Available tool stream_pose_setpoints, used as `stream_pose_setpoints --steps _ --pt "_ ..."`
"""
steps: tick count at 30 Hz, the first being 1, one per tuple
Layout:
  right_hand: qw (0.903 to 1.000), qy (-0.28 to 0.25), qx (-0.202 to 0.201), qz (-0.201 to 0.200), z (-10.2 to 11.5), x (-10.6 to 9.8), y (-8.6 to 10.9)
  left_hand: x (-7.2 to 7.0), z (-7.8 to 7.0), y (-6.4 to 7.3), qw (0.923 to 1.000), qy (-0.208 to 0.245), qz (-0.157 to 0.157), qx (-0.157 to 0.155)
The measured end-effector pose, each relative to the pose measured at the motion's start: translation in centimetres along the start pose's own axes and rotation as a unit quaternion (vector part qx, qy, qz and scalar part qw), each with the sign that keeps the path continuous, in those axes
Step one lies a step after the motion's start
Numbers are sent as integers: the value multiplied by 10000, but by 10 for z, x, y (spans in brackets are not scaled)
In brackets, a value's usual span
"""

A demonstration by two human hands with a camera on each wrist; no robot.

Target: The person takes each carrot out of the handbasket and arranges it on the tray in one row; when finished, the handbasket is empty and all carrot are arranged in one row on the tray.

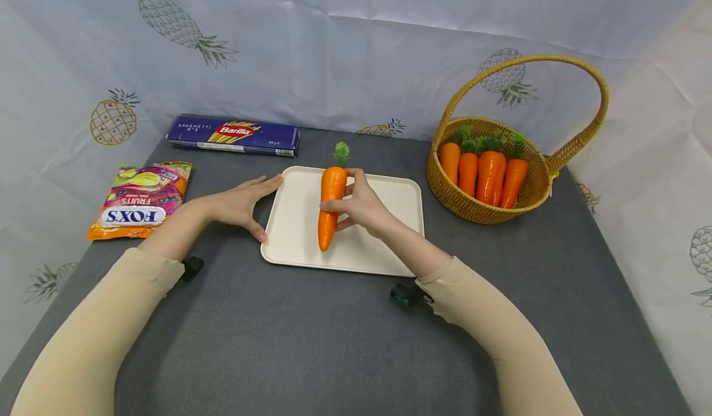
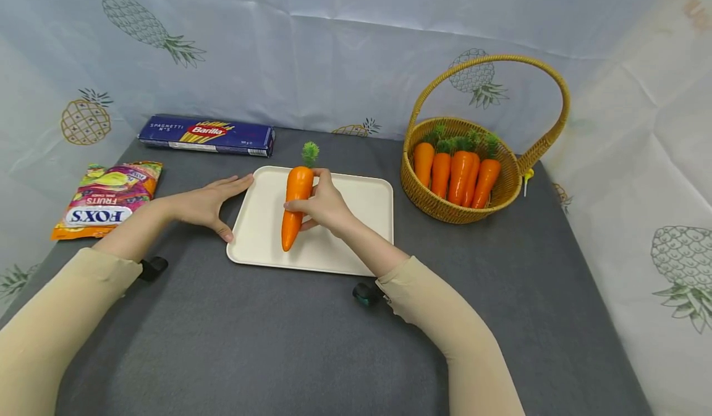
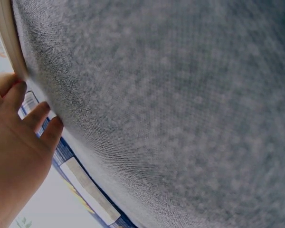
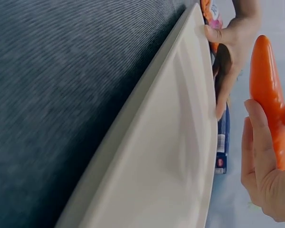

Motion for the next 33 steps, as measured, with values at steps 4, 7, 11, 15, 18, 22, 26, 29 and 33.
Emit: stream_pose_setpoints --steps 4,7,11,15,18,22,26,29,33 --pt "10000 45 -45 39 4 7 -5 0 0 0 10000 0 35 -20" --pt "9999 79 -80 67 8 12 -9 0 0 0 10000 6 73 -39" --pt "9998 89 -141 89 13 18 -13 0 0 1 10000 1 80 -60" --pt "9997 73 -195 139 17 25 -19 -1 0 1 10000 -1 40 -64" --pt "9996 53 -204 194 18 30 -22 -1 0 1 9999 8 54 -88" --pt "9995 3 -206 236 18 36 -26 -1 1 1 9999 15 117 -125" --pt "9994 -33 -227 264 17 42 -32 -1 2 1 9999 -15 75 -68" --pt "9994 -50 -234 265 15 46 -36 -1 2 1 10000 -13 37 -24" --pt "9994 -80 -224 233 14 52 -40 -1 2 0 10000 32 71 -3"
Point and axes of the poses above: each hand's wrist, its own y-axis away from the middle knuckle, its own x-axis out of the palm, z = x × y, the point moved 4 cm from there along -y, towards the middle knuckle, and after that the axes turned 14 degrees about z, right-handed, at the moved point
